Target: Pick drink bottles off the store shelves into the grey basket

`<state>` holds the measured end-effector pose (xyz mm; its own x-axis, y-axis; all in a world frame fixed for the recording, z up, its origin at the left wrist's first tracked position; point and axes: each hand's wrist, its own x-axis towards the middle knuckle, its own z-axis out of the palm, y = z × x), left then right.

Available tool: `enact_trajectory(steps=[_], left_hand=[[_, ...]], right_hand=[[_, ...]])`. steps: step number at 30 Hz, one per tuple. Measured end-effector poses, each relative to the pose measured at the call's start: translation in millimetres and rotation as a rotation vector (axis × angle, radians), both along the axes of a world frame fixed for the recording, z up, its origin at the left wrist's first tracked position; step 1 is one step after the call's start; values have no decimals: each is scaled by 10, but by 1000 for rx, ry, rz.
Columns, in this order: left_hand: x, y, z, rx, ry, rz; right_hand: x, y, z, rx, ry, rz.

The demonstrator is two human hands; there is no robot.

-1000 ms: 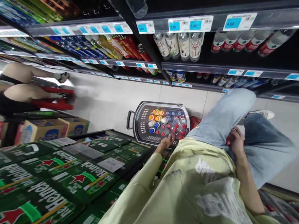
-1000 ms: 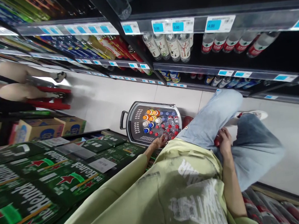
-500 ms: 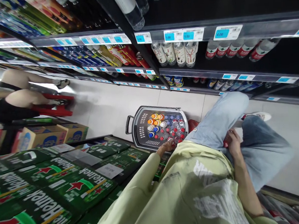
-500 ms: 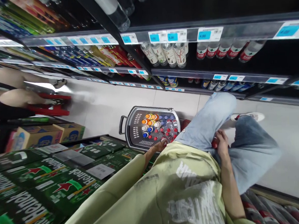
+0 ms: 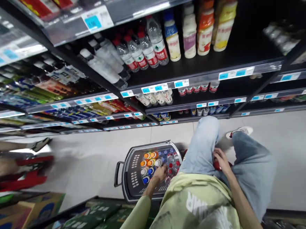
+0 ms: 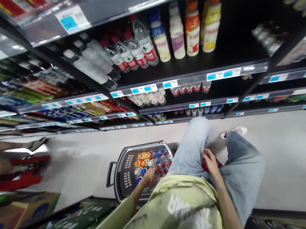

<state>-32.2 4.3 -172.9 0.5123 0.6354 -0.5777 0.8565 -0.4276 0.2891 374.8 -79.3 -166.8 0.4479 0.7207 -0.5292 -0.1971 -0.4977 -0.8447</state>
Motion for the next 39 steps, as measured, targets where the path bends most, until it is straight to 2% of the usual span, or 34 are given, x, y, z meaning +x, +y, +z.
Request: enact_trajectory(steps=[4,9,17,24,28,31,35,39], left_hand=[[219,469,-13,-30,123,53],[705,1084,169,-6,109,5],[1896,2184,558,156,-26,-138],[2832,3084,995,390,-144,-231],[3403,3339,1204,469,-211,-309],[3910,3433,1291,447,-175,-266],[4537,3626,1317,365,-110,-183],[4922,3839,1284,323,-108,-162]], right_hand=[[-16,17,29,44,38,31],[-17,39,60,90,8,67],[-28,60,-7,129,-90,104],[-53,34,-158,135,-122,120],[-72,34,-247,133,-145,120],[-99,21,-315,144,-147,93],[-138,9,-389,118,-140,49],[-148,40,-417,76,-113,20]])
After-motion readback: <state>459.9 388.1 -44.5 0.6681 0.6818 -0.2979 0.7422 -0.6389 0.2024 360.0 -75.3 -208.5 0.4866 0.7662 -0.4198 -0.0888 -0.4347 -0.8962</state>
